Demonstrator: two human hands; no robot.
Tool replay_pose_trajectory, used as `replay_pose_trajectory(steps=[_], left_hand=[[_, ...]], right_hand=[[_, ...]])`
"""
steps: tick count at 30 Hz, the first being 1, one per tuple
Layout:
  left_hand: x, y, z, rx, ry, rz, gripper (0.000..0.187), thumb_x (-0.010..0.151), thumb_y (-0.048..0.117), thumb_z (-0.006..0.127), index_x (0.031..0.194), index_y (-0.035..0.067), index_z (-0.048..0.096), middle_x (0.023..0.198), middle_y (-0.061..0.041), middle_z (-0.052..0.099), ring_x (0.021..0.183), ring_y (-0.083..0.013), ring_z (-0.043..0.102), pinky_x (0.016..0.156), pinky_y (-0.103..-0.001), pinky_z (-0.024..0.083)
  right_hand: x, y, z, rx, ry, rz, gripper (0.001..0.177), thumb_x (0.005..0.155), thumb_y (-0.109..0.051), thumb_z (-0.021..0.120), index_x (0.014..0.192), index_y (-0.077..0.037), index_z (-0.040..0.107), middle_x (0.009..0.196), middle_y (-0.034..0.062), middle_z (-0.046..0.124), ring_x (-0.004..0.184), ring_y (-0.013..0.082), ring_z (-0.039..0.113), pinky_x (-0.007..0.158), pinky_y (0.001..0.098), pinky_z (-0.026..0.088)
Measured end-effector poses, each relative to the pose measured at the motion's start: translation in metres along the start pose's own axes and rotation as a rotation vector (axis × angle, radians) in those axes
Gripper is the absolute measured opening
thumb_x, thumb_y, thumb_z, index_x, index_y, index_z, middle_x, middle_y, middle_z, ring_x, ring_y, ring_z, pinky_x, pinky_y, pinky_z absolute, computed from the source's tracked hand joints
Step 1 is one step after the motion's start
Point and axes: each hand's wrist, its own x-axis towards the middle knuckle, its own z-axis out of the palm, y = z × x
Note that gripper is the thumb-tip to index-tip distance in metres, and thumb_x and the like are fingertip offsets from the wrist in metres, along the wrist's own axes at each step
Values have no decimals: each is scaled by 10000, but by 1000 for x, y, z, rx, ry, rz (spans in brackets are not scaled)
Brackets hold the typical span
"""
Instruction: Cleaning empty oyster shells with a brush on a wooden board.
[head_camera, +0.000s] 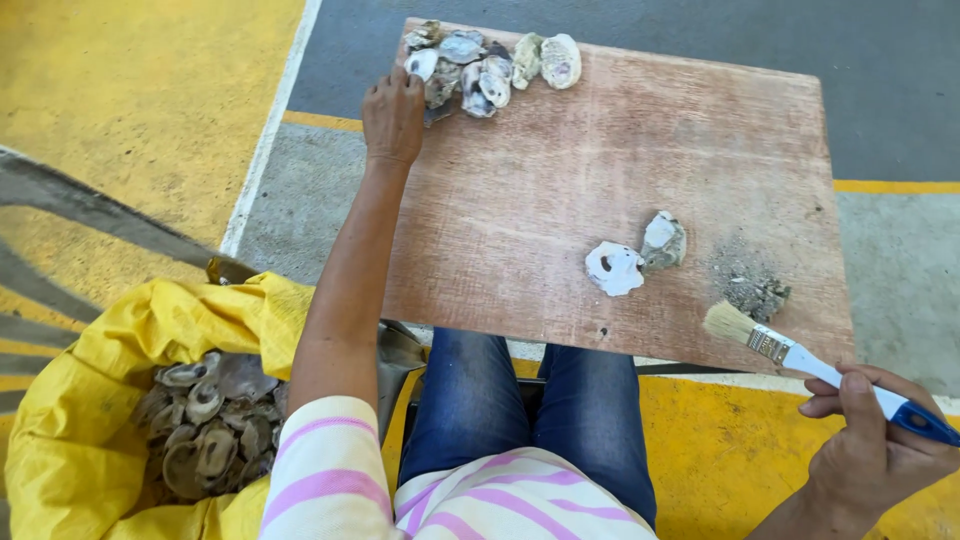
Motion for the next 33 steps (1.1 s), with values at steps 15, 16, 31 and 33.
replay_pose_trajectory(steps=[15,16,31,33], left_hand=[[-4,42,-67,-341,-39,-206,278,821,-36,752,1090,35,748,1052,-144,687,957,-258,660,772,-365,552],[-9,66,-99,-573,-40,-175,271,824,-41,738,1074,62,749,1128,-158,683,1080,-285,654,919,-374,557],[-83,245,-266,-1217,-732,-118,860,728,268,895,1422,-20,477,1174,-170,547,1066,-292,590,923,-442,536],[-86,243,-269,-1245,-802,-148,872,699,250,910,1398,-29,470,1141,-168,542,971,-272,622,825,-428,562]], right_hand=[[4,9,1,135,48,8,132,1125,31,649,1086,151,611,991,262,683,743,290,707,648,323,598],[5,8,3,233,44,9,139,1114,9,679,1087,141,644,953,244,691,730,280,711,621,321,592],[13,-7,93,163,-90,81,93,1083,-61,677,1127,19,694,864,143,730,670,108,691,626,213,554],[11,4,85,135,-130,110,96,1069,-67,676,1114,15,697,860,136,731,639,99,682,620,219,545]])
